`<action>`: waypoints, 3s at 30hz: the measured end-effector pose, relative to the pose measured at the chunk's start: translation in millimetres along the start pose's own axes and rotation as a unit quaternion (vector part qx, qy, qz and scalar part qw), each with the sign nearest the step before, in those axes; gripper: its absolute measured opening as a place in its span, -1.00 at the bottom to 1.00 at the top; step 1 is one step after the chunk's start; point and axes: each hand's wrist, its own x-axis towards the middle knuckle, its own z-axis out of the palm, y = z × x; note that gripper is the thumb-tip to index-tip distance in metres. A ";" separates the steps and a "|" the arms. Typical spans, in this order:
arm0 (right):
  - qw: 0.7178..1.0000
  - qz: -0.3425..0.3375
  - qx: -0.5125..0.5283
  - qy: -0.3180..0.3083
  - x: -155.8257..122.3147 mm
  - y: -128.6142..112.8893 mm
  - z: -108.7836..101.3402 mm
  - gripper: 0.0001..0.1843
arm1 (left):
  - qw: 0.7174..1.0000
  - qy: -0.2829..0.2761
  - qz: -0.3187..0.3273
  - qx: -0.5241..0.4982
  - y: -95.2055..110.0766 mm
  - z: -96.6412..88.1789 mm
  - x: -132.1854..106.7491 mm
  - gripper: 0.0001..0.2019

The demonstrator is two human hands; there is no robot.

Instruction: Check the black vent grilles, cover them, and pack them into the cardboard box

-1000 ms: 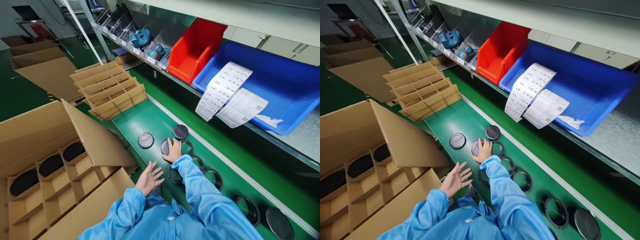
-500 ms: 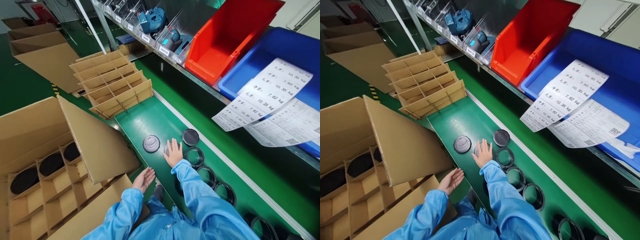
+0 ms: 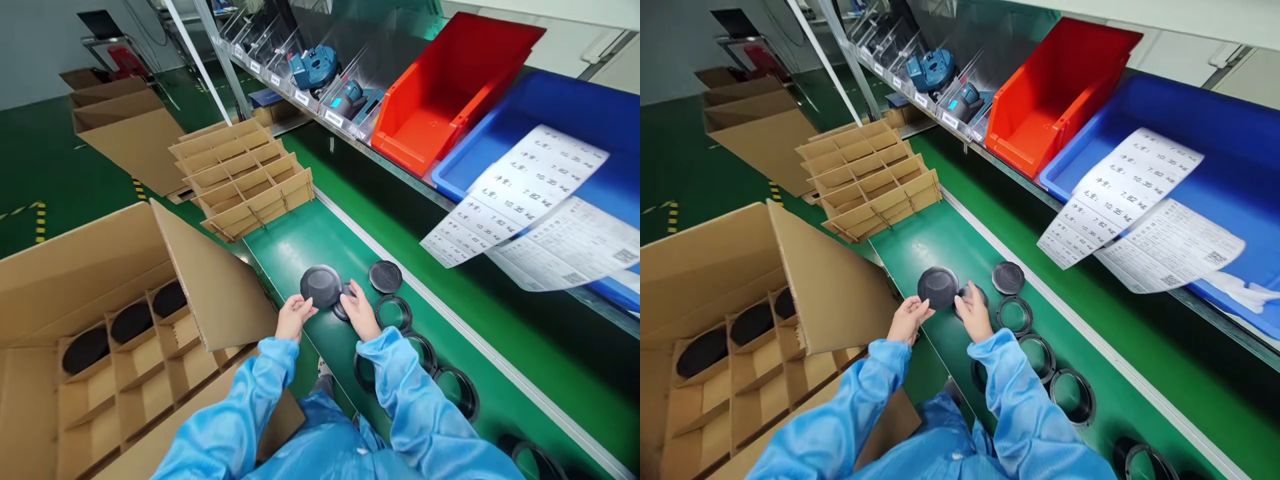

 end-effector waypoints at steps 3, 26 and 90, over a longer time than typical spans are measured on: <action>0.987 0.018 0.153 -0.036 -17.5 -26.2 -13.1 -0.14 | 0.995 -0.096 0.016 0.004 4.1 2.8 -56.4 -0.55; 0.953 -0.205 -0.208 0.077 -195.2 -69.4 -164.3 -0.34 | 0.864 -0.449 -0.220 -0.065 -63.0 71.6 -228.7 -0.15; 0.847 0.016 -0.529 0.058 77.9 41.0 -112.1 0.04 | 0.835 -0.200 0.213 0.466 -72.3 94.9 16.9 -0.09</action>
